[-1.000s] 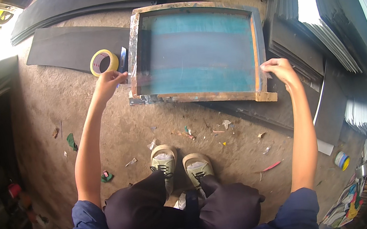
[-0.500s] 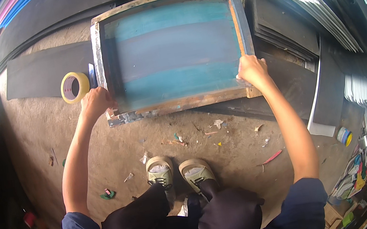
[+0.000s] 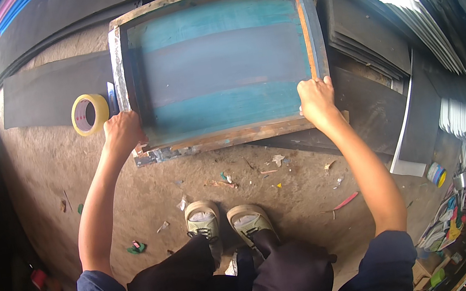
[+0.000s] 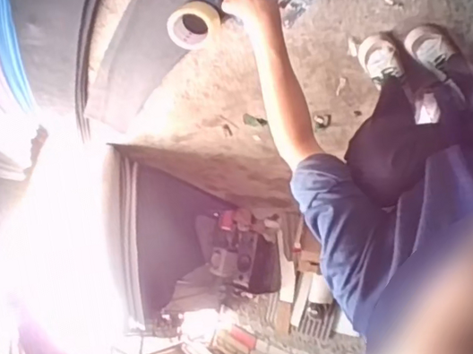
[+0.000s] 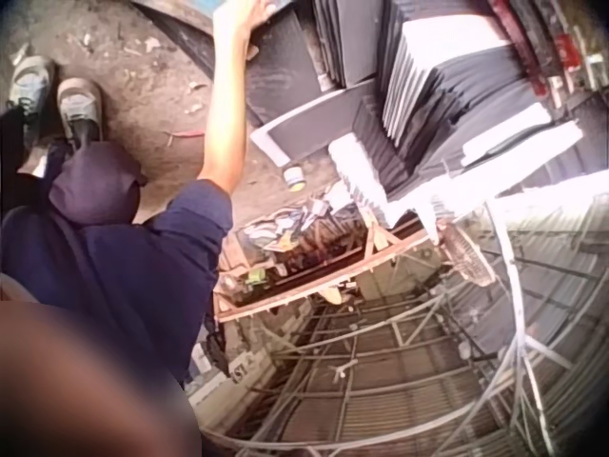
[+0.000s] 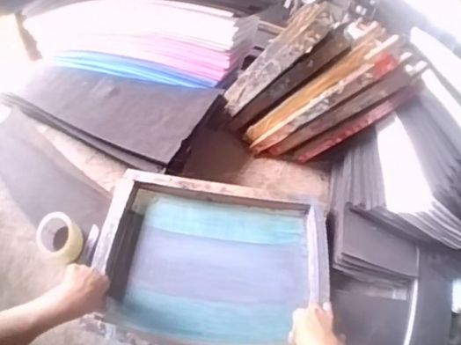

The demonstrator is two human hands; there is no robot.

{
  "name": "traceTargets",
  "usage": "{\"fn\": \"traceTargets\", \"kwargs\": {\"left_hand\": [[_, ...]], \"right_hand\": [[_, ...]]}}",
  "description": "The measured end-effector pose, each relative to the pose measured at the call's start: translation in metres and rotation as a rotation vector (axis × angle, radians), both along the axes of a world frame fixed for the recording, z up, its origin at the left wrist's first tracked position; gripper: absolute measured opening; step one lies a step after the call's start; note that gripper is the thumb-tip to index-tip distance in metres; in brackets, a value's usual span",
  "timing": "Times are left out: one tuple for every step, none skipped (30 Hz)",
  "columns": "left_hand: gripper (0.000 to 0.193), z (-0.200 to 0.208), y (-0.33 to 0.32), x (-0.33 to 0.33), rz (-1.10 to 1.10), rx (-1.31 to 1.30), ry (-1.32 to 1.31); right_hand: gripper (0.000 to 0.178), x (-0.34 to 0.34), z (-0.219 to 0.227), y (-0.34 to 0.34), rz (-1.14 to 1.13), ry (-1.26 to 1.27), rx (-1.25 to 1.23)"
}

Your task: The person sits on the floor and applies clear packing tape to the edges of a rectangular wooden frame with a teal screen. They repeatedly pull tape from a roll, press it along the frame edges, and smooth it down with their fingers.

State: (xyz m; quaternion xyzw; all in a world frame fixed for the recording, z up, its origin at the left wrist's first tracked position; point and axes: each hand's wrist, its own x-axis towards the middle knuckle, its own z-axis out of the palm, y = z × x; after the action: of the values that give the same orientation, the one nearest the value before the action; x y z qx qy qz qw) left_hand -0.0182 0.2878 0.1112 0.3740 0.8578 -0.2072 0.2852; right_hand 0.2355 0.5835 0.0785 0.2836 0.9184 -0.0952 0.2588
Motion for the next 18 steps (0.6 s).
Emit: {"fn": "traceTargets", "kwargs": {"left_hand": [[0.035,0.0,-0.001,0.0,0.001,0.012,0.0],[0.033,0.0,-0.001,0.0,0.003,0.025,0.0],[0.031,0.0,-0.002,0.001,0.004,0.037,0.0],[0.029,0.0,-0.002,0.002,0.001,0.06,0.023],[0.027,-0.001,-0.002,0.004,-0.001,0.083,0.046],[0.025,-0.002,-0.002,0.006,-0.003,0.105,0.07],[0.026,-0.002,-0.002,0.006,0.005,0.092,0.063],[0.027,-0.002,-0.003,0.006,0.014,0.079,0.056],[0.028,-0.003,-0.003,0.005,0.025,0.065,0.049],[0.03,-0.002,-0.006,0.004,0.044,0.065,0.063],[0.028,-0.003,-0.005,0.004,0.081,0.024,0.047],[0.027,-0.005,-0.004,0.006,0.064,0.045,0.071],[0.026,-0.007,-0.002,0.008,0.042,0.068,0.099],[0.025,-0.007,0.0,0.01,0.039,0.071,0.113],[0.024,-0.006,0.0,0.011,0.035,0.074,0.125],[0.024,-0.005,0.001,0.013,0.038,0.074,0.109],[0.024,-0.006,0.0,0.013,0.052,0.077,0.097],[0.023,-0.005,-0.002,0.014,0.051,0.071,0.114]], "right_hand": [[0.012,0.0,-0.001,0.0,0.011,-0.008,0.001],[0.012,0.0,-0.001,0.0,0.023,-0.016,0.002],[0.011,0.001,-0.002,0.0,0.033,-0.023,0.008],[0.011,0.002,-0.002,0.0,0.044,-0.029,0.015],[0.011,0.003,-0.002,-0.001,0.056,-0.034,0.022],[0.009,0.005,-0.003,-0.001,0.083,-0.022,0.039],[0.013,0.006,-0.004,-0.002,0.11,-0.008,0.053],[0.019,0.008,-0.005,-0.003,0.138,0.007,0.066],[0.019,0.011,-0.005,-0.002,0.163,0.03,0.085],[0.018,0.01,-0.005,-0.005,0.19,0.062,0.098],[0.018,0.009,-0.006,-0.006,0.218,0.094,0.11],[0.019,0.011,-0.008,-0.004,0.167,0.062,0.069],[0.02,0.018,-0.012,0.003,0.125,0.075,0.002],[0.02,0.018,-0.011,0.004,0.11,0.073,-0.009],[0.02,0.018,-0.012,0.004,0.095,0.07,-0.02],[0.02,0.016,-0.01,0.002,0.097,0.054,-0.028],[0.02,0.013,-0.007,-0.001,0.098,0.037,-0.035],[0.02,0.011,-0.007,-0.002,0.097,0.02,-0.042]]}}
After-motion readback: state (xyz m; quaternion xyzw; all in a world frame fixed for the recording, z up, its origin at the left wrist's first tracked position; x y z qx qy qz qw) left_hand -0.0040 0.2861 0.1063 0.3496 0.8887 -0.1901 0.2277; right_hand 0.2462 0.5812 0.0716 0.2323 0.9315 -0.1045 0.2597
